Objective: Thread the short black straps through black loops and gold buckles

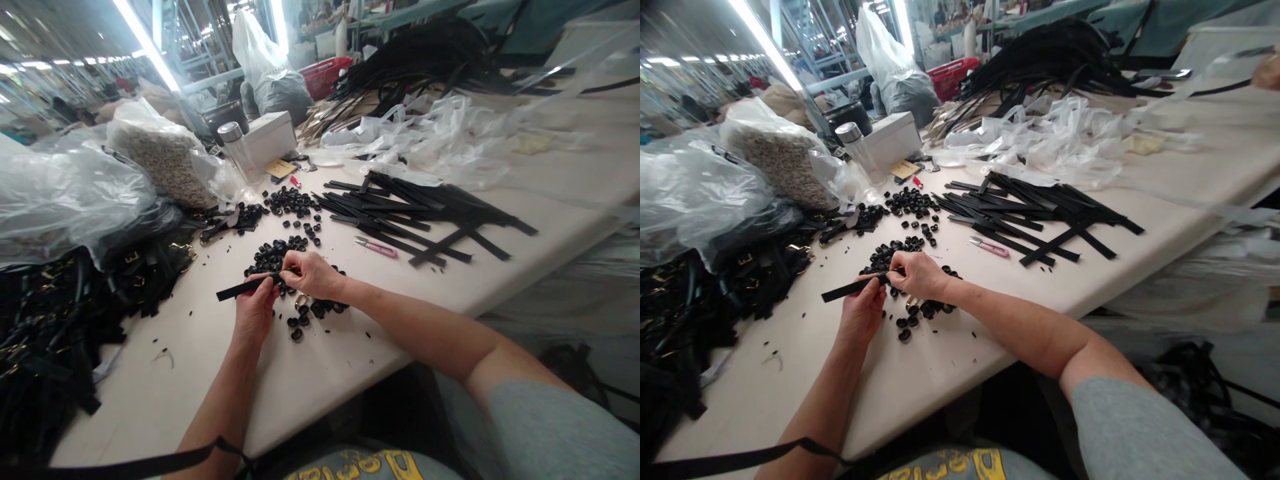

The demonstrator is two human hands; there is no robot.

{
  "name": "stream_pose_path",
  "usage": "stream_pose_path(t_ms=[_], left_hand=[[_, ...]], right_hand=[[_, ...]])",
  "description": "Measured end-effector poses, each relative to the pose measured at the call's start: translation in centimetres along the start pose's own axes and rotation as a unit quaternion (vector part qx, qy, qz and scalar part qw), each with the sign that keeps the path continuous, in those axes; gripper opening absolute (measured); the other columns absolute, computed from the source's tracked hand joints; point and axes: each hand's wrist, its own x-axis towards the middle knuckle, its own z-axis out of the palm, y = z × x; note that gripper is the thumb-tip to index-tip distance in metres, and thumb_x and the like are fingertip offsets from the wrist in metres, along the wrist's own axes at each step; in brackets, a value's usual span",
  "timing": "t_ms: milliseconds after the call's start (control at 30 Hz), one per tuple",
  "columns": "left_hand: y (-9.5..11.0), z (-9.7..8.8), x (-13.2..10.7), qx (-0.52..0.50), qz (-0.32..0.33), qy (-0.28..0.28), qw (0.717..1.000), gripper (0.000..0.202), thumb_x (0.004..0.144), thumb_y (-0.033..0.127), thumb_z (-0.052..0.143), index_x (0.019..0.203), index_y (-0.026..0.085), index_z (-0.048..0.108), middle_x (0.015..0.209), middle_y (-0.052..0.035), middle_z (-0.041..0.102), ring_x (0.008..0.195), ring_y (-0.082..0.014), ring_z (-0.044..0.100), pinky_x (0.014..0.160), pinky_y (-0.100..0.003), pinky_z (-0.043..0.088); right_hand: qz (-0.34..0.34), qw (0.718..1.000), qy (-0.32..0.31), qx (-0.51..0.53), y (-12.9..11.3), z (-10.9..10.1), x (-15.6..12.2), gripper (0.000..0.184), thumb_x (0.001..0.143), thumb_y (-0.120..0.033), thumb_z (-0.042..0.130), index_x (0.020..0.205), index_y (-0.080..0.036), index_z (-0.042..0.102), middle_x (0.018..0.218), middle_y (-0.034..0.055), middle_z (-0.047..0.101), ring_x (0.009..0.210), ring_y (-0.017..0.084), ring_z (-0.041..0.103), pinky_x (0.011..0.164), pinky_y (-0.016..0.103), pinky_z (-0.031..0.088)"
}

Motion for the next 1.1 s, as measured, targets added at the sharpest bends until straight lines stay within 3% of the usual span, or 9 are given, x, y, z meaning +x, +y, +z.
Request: stream_pose_path(t_ms=[133,300,500,733,967,1100], left_hand=[[-0.2,0.5,0.1,-0.024,0.011,0.036,0.999,0.037,0.047,0.027,0.090,0.076,0.014,0.069,0.072,-0.0007,0.069,0.055,-0.0068,0.061,0.055,-0.015,0.051],[-0.1,0.8,0.0,-0.036,-0.005,0.027,0.999,0.040,0.045,0.027,0.091,0.076,0.014,0.070,0.074,-0.0014,0.071,0.055,-0.0071,0.062,0.054,-0.015,0.051],[-0.2,0.4,0.0,-0.014,0.006,0.008,1.000,0.038,0.050,0.034,0.089,0.077,0.015,0.070,0.074,-0.0025,0.071,0.058,-0.0104,0.064,0.056,-0.019,0.051],[-0.3,-0.2,-0.4,0.125,0.125,-0.017,0.984,0.030,0.061,0.029,0.083,0.084,0.015,0.068,0.075,-0.0028,0.070,0.060,-0.0122,0.062,0.059,-0.024,0.051],[-0.4,0.1,-0.5,0.141,0.151,-0.014,0.978,0.020,0.070,0.029,0.076,0.080,0.016,0.064,0.064,0.0020,0.062,0.052,-0.0088,0.055,0.052,-0.021,0.045],[-0.4,0.2,-0.4,0.111,0.133,-0.021,0.985,0.021,0.069,0.029,0.078,0.078,0.016,0.064,0.063,0.0022,0.062,0.053,-0.0077,0.054,0.053,-0.019,0.044]], right_hand=[[0.065,0.989,-0.016,0.134,0.0,0.6,-0.1,0.011,0.077,-0.023,0.056,0.069,-0.016,0.052,0.050,-0.0064,0.049,0.045,0.005,0.043,0.045,0.017,0.032],[0.170,0.940,-0.064,0.287,-0.1,1.0,-0.2,0.015,0.078,-0.027,0.055,0.069,-0.017,0.049,0.044,-0.0085,0.047,0.033,0.004,0.036,0.033,0.015,0.027],[0.187,0.912,-0.076,0.357,-0.5,0.9,-0.4,0.020,0.076,-0.032,0.060,0.068,-0.017,0.048,0.044,-0.0091,0.047,0.031,0.003,0.034,0.031,0.014,0.027],[0.202,0.889,-0.107,0.397,-0.3,0.7,-0.4,0.024,0.078,-0.035,0.062,0.071,-0.017,0.047,0.046,-0.0089,0.047,0.031,0.003,0.034,0.031,0.014,0.027],[0.173,0.926,-0.109,0.316,-1.0,0.8,-0.5,0.008,0.082,-0.023,0.052,0.077,-0.017,0.050,0.051,-0.0070,0.053,0.034,0.005,0.042,0.033,0.015,0.034],[0.144,0.961,-0.059,0.227,-0.7,1.0,-0.5,0.003,0.080,-0.018,0.049,0.078,-0.018,0.050,0.049,-0.0080,0.050,0.036,0.006,0.042,0.038,0.016,0.033]])
